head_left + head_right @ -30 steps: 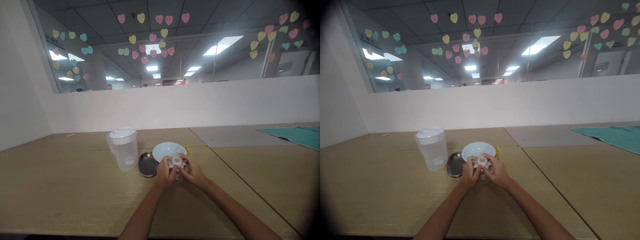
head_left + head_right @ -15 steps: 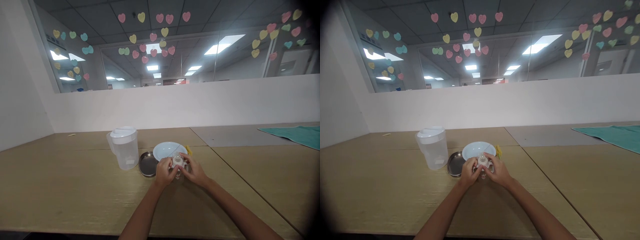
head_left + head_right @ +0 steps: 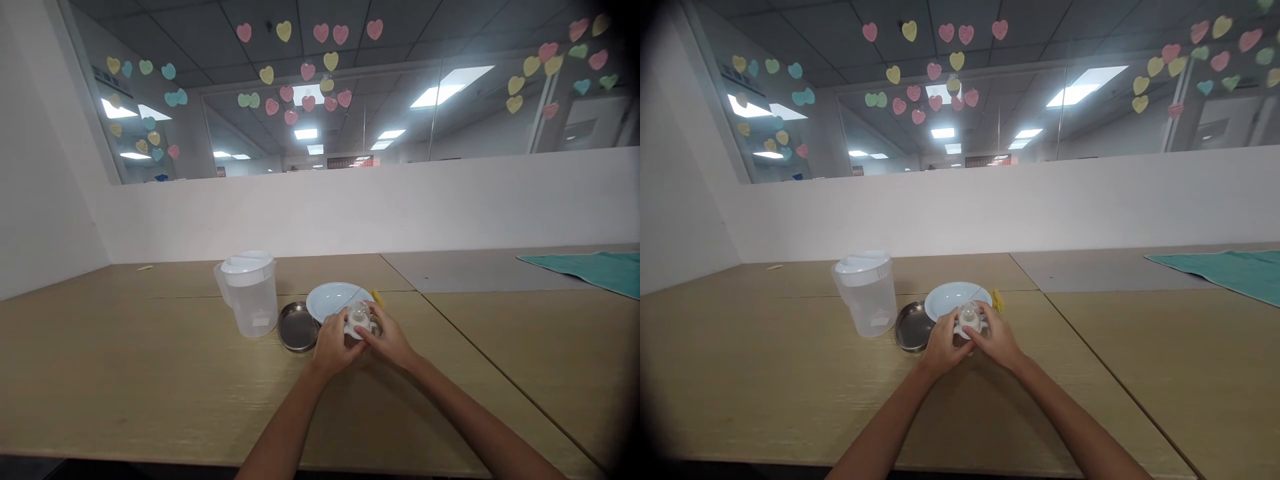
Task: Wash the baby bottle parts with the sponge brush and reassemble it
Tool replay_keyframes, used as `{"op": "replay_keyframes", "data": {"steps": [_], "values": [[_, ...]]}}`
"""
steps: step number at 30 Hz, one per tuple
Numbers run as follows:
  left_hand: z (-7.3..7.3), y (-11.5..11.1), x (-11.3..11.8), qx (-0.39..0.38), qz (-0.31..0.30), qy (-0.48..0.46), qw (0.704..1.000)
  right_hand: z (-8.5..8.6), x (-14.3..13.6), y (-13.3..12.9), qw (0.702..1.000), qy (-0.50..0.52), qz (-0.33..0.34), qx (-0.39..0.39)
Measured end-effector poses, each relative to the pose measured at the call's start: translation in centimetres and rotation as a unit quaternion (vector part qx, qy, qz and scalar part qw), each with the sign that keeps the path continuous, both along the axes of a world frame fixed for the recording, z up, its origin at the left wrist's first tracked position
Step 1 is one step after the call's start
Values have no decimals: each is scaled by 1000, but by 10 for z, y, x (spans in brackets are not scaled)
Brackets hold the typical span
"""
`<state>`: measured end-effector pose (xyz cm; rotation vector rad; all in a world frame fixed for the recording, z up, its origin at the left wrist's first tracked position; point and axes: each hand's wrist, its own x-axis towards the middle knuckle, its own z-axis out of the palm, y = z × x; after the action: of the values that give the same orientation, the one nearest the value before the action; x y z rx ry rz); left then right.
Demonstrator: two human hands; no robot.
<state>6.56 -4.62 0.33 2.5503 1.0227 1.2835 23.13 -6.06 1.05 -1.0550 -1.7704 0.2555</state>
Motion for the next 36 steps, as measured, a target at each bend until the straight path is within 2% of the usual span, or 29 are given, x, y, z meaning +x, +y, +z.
{"op": "replay_keyframes", "data": {"steps": [5,13,24,30,36], "values": [[0,-1,1,14,15,-1,1000,-2,0,-1,1000,-1,4,1],[4,-2,6,84,75,33,993,-4,3,2,1000,18,-13,-6],[3,-3,6,109,47,25,993,1,3,0,996,72,26,-38],[5,0,3,101,46,25,993,1,3,-1,999,31,-15,22],[9,-3,2,94,40,22,995,1,5,-5,990,99,-65,71]]}}
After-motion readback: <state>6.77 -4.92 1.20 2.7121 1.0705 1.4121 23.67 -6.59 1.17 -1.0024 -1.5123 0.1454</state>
